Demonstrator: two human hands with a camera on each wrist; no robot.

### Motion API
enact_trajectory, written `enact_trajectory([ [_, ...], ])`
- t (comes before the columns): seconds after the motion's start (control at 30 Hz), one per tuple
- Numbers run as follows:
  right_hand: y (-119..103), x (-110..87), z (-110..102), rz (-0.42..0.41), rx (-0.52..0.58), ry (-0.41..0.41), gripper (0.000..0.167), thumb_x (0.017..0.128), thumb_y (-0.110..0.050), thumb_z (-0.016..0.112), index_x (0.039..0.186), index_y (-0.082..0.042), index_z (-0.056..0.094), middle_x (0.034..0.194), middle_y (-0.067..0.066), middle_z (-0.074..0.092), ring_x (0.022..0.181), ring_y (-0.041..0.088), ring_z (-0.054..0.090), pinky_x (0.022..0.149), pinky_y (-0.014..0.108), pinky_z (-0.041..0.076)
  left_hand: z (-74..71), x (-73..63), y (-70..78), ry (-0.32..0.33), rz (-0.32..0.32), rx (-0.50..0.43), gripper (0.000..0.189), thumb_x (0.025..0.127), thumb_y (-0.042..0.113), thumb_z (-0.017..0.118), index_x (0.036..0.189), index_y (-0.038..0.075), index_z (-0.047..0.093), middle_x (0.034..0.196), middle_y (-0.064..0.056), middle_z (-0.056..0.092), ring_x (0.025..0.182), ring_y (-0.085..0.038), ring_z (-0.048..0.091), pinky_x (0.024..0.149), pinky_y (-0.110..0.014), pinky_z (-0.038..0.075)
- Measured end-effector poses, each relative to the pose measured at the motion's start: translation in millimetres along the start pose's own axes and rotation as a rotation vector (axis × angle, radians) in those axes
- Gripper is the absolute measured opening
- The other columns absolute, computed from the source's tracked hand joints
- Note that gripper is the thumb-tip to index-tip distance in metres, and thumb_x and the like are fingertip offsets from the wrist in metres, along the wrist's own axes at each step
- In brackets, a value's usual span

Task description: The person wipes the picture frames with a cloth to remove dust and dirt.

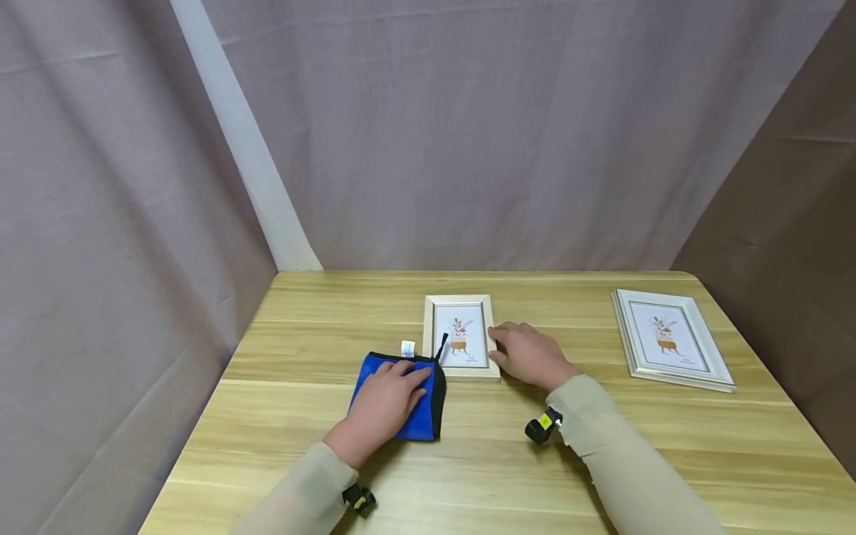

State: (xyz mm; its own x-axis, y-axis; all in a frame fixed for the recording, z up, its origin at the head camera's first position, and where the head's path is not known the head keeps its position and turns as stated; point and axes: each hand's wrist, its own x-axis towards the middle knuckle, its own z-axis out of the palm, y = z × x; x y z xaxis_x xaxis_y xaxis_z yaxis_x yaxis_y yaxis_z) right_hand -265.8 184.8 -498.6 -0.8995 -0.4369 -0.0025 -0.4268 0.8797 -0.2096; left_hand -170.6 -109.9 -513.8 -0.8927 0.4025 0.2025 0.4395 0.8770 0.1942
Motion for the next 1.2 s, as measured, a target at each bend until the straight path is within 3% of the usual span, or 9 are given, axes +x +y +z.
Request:
enact_trajectory([
  [0.47,0.3,0.3,-1.3,-0.011,0.011,-0.010,0.054,0.109,-0.032,0.069,0.154,-0.001,0.062,0.158,0.021,0.058,0.144,0.046,0.055,0.119,0.060,0.043,2.7,13.0,-4.2,0.016,-0.004,-0.002,0.035,0.114,0.033,0.064,0.145,0.020,0.075,0.140,-0.010,0.072,0.124,-0.039,0.066,0.093,-0.058,0.061],
  [0.7,0.1,-0.1,-0.6,-0.021,0.007,0.002,0.053,0.110,-0.031,0.069,0.153,-0.001,0.062,0.158,0.021,0.059,0.144,0.045,0.056,0.124,0.058,0.038,2.3,28.3,-9.5,0.035,0.001,-0.016,0.034,0.114,0.030,0.064,0.144,0.018,0.075,0.139,-0.012,0.072,0.123,-0.041,0.067,0.095,-0.058,0.061],
  [0.97,0.6,-0.9,-1.2,-0.028,0.005,0.013,0.053,0.109,-0.029,0.069,0.153,0.000,0.063,0.157,0.023,0.058,0.143,0.046,0.056,0.118,0.061,0.044,7.0,49.2,-18.2,0.015,-0.019,-0.021,0.035,0.115,0.031,0.061,0.146,0.019,0.074,0.143,-0.012,0.070,0.127,-0.041,0.065,0.105,-0.057,0.056],
  [1.2,0.3,-0.8,-0.5,-0.026,-0.003,0.010,0.053,0.110,-0.031,0.069,0.154,-0.002,0.062,0.158,0.021,0.058,0.143,0.046,0.056,0.117,0.062,0.045,7.3,61.5,-22.9,-0.003,-0.059,-0.026,0.035,0.115,0.031,0.062,0.147,0.020,0.073,0.145,-0.013,0.068,0.129,-0.042,0.063,0.104,-0.060,0.055],
])
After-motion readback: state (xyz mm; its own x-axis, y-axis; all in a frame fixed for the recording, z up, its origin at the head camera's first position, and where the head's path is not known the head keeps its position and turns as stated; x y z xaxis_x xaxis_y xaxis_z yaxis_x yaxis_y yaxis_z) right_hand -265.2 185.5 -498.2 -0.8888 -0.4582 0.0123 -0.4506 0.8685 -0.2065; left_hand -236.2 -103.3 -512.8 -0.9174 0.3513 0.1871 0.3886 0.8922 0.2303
